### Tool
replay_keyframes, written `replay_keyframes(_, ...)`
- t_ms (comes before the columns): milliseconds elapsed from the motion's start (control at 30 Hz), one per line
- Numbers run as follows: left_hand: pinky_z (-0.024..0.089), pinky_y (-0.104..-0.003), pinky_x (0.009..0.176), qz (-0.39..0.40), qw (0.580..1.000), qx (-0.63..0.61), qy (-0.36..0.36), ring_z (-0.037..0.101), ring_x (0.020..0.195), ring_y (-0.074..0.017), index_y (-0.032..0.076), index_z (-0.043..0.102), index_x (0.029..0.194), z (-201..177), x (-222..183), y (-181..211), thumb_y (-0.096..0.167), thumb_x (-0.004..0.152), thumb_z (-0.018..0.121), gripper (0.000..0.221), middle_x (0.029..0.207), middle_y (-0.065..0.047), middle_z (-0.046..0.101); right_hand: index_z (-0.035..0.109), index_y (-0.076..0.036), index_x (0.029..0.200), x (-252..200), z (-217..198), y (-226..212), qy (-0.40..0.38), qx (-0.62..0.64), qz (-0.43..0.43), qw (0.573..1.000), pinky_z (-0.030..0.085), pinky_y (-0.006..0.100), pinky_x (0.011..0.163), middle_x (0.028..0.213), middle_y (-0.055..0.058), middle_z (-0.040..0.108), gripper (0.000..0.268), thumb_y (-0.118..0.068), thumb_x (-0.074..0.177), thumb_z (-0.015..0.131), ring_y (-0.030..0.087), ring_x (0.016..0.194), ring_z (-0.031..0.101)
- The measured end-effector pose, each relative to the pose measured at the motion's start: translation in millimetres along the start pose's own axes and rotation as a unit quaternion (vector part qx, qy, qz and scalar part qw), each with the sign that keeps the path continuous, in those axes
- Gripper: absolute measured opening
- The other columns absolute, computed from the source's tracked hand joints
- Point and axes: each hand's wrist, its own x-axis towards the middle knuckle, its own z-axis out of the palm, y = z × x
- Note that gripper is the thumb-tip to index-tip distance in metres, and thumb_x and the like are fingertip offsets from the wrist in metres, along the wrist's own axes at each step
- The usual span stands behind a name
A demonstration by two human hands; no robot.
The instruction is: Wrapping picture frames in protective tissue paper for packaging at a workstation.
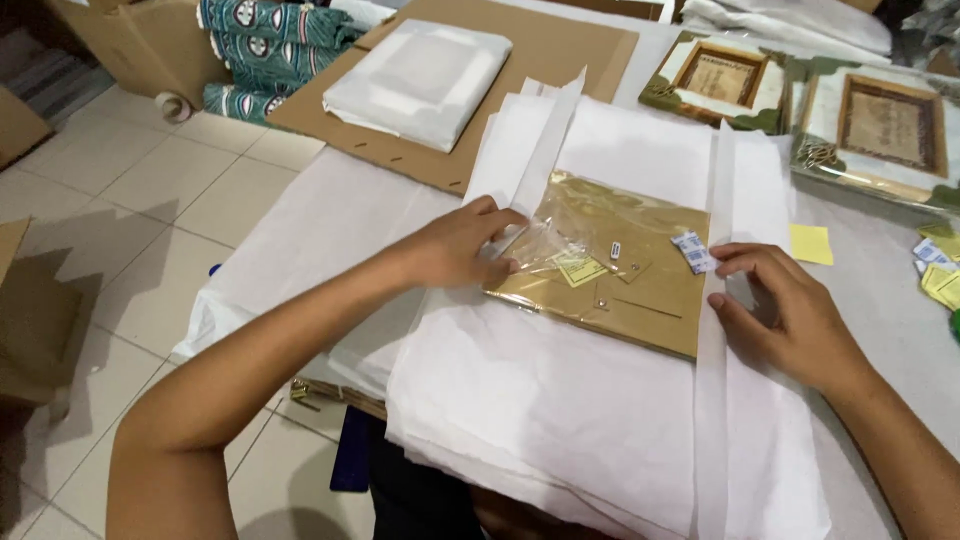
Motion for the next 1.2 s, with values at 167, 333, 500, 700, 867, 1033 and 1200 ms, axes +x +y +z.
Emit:
replay_keyframes(167, 0.035, -0.029, 0.07, -0.02, 0.999, -0.023, -0.036, 0.05, 0.078, -0.0177, 0.035, 0.042, 0.154, -1.0, 0.0, -10.4, 0.042, 0.09, 0.062, 0.068, 0.083, -0.002, 0.051, 0.064, -0.01, 0.114, -0.6, -1.1, -5.6, -0.007, 0.002, 0.047, 0.999, 0.046, 0.032, 0.092, 0.142, 0.006, 0.065, 0.025, -0.02, 0.092, 0.068, 0.02, 0.129, 0.06)
replay_keyframes(333, 0.038, -0.031, 0.066, -0.023, 0.998, -0.056, 0.014, 0.05, 0.072, -0.0175, 0.025, 0.041, 0.148, 11.5, -9.2, -6.2, 0.042, 0.089, 0.068, 0.067, 0.08, -0.002, 0.052, 0.064, -0.01, 0.114, -1.8, 0.8, -7.7, -0.01, 0.004, 0.065, 0.998, 0.049, 0.032, 0.083, 0.143, 0.005, 0.064, 0.024, -0.019, 0.092, 0.068, 0.019, 0.129, 0.06)
replay_keyframes(500, 0.039, -0.046, 0.058, -0.027, 0.994, 0.07, 0.078, 0.056, 0.069, -0.0322, 0.01, 0.043, 0.102, 23.9, -31.0, 7.7, 0.033, 0.103, 0.051, 0.025, 0.08, -0.01, 0.058, 0.063, -0.007, 0.116, -2.1, 0.1, -9.1, -0.009, -0.013, 0.059, 0.998, 0.044, 0.038, 0.101, 0.143, 0.006, 0.063, 0.028, -0.022, 0.093, 0.064, 0.023, 0.129, 0.059)
replay_keyframes(700, 0.042, -0.043, 0.058, -0.092, 0.995, 0.032, 0.003, 0.058, 0.067, -0.0307, 0.013, 0.044, 0.13, 13.2, -52.1, 13.3, 0.042, 0.104, 0.047, 0.039, 0.076, -0.013, 0.061, 0.062, -0.008, 0.116, -2.2, 1.8, -1.6, -0.007, -0.019, 0.04, 0.999, 0.043, 0.039, 0.104, 0.142, 0.006, 0.063, 0.028, -0.023, 0.093, 0.064, 0.025, 0.129, 0.059)
replay_keyframes(867, 0.043, -0.044, 0.058, -0.047, 0.994, 0.058, 0.075, 0.062, 0.065, -0.0316, 0.01, 0.052, 0.13, 27.6, -51.0, 7.0, 0.034, 0.104, 0.051, 0.035, 0.068, -0.009, 0.067, 0.062, -0.006, 0.116, -2.8, 2.3, -2.3, 0.0, -0.019, 0.022, 1.0, 0.044, 0.04, 0.104, 0.141, 0.008, 0.063, 0.027, -0.021, 0.094, 0.065, 0.025, 0.128, 0.059)
replay_keyframes(1033, 0.047, -0.05, 0.065, -0.101, 0.991, 0.081, 0.038, 0.065, 0.084, -0.04, 0.015, 0.047, 0.14, 18.7, -70.1, 27.7, 0.032, 0.093, 0.05, 0.05, 0.093, -0.017, 0.069, 0.061, -0.007, 0.118, -3.3, 1.5, -3.8, -0.004, -0.02, 0.041, 0.999, 0.044, 0.04, 0.102, 0.142, 0.007, 0.062, 0.029, -0.023, 0.094, 0.064, 0.025, 0.127, 0.059)
replay_keyframes(1200, 0.043, -0.043, 0.064, -0.128, 0.989, 0.071, 0.001, 0.062, 0.078, -0.0282, 0.014, 0.052, 0.125, 21.7, -83.6, 11.4, 0.044, 0.096, 0.061, 0.043, 0.082, -0.007, 0.065, 0.061, -0.005, 0.117, -2.5, 3.5, -0.2, 0.005, -0.03, 0.011, 0.999, 0.043, 0.041, 0.104, 0.14, 0.01, 0.063, 0.028, -0.019, 0.093, 0.065, 0.027, 0.127, 0.06)
